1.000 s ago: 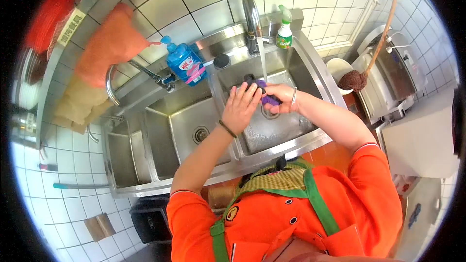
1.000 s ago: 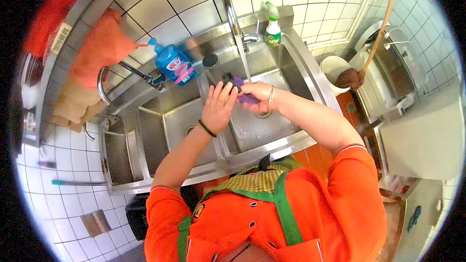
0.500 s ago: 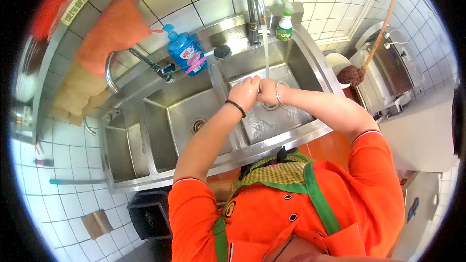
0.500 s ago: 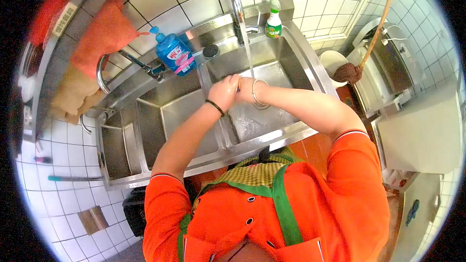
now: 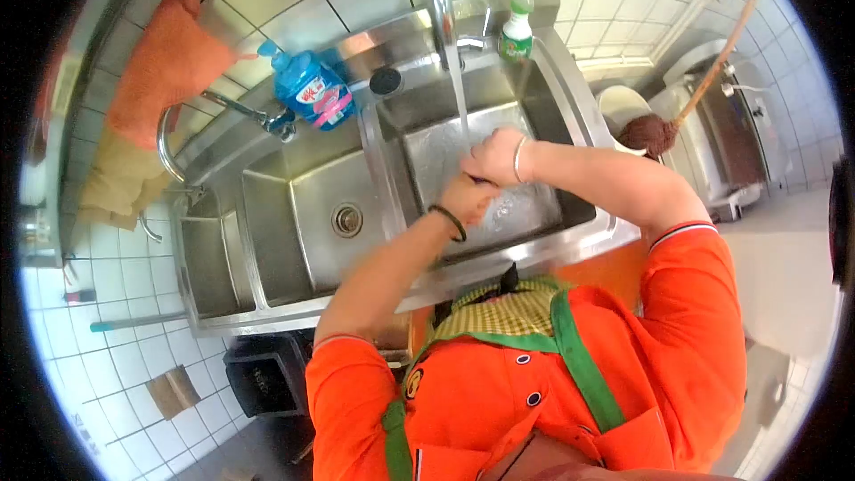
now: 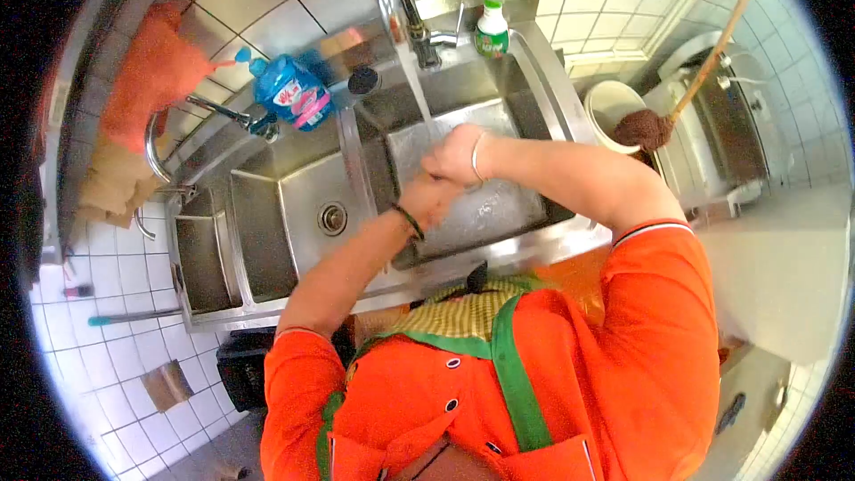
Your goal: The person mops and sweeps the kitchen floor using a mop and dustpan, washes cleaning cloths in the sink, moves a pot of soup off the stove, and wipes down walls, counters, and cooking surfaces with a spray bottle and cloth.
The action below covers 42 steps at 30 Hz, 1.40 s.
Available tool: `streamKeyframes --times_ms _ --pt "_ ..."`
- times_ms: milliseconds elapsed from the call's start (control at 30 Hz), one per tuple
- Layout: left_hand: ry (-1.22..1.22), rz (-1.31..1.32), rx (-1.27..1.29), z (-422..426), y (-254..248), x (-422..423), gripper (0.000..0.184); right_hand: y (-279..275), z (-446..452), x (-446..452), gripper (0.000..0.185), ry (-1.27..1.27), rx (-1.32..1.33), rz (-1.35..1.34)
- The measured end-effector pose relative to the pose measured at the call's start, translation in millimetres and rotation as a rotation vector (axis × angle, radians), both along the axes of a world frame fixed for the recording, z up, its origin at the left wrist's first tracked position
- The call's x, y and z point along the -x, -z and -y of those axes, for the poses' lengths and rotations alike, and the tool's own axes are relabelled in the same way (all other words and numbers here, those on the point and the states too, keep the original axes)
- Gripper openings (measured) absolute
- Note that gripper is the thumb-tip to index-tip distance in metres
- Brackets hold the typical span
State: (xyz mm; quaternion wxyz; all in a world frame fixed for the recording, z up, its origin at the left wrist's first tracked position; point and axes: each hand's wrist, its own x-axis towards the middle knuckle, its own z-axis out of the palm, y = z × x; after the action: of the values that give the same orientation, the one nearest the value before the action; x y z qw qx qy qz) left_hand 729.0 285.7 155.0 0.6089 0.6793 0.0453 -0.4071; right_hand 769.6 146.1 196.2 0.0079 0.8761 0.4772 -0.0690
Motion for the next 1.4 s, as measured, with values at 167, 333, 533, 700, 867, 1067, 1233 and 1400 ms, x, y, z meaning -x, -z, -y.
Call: streamKeyframes --times_ms 167,333,533,700,867,1067,1233,1400 --pt "-0.336 -0.457 0.551 35.1 12.8 1.9 0.025 25.1 38.7 -49.1 0.013 -0.214 -0.209 0.058" --pt "-0.397 -0.180 0.040 12.2 55.9 28.6 0.029 79.4 51.6 -154.2 0.042 0.735 -0.706 0.118" --pt "-0.697 -0.092 -0.060 -1.6 36.1 50.1 0.040 82.7 9.8 -263.1 0.076 1.147 -1.155 -0.236" --pt "-0.770 0.046 0.168 -0.7 12.6 40.0 0.033 58.3 38.2 -176.4 0.069 0.767 -1.187 -0.412" --pt "-0.605 0.450 -0.193 5.8 14.9 28.9 0.038 7.3 32.3 -26.6 0.040 0.522 -0.676 -1.202" --pt "-0.443 0.617 -0.356 -22.4 -55.9 43.1 0.037 15.1 86.6 -18.3 0.027 0.447 -1.056 -0.633" --pt "-0.558 0.533 -0.523 -20.4 -44.2 44.9 0.039 -28.8 105.9 18.5 0.025 0.422 -1.110 -0.655" --pt "0.025 0.717 -0.824 44.6 -73.7 82.3 0.043 -42.8 106.3 43.7 0.025 0.302 -1.081 -0.487"
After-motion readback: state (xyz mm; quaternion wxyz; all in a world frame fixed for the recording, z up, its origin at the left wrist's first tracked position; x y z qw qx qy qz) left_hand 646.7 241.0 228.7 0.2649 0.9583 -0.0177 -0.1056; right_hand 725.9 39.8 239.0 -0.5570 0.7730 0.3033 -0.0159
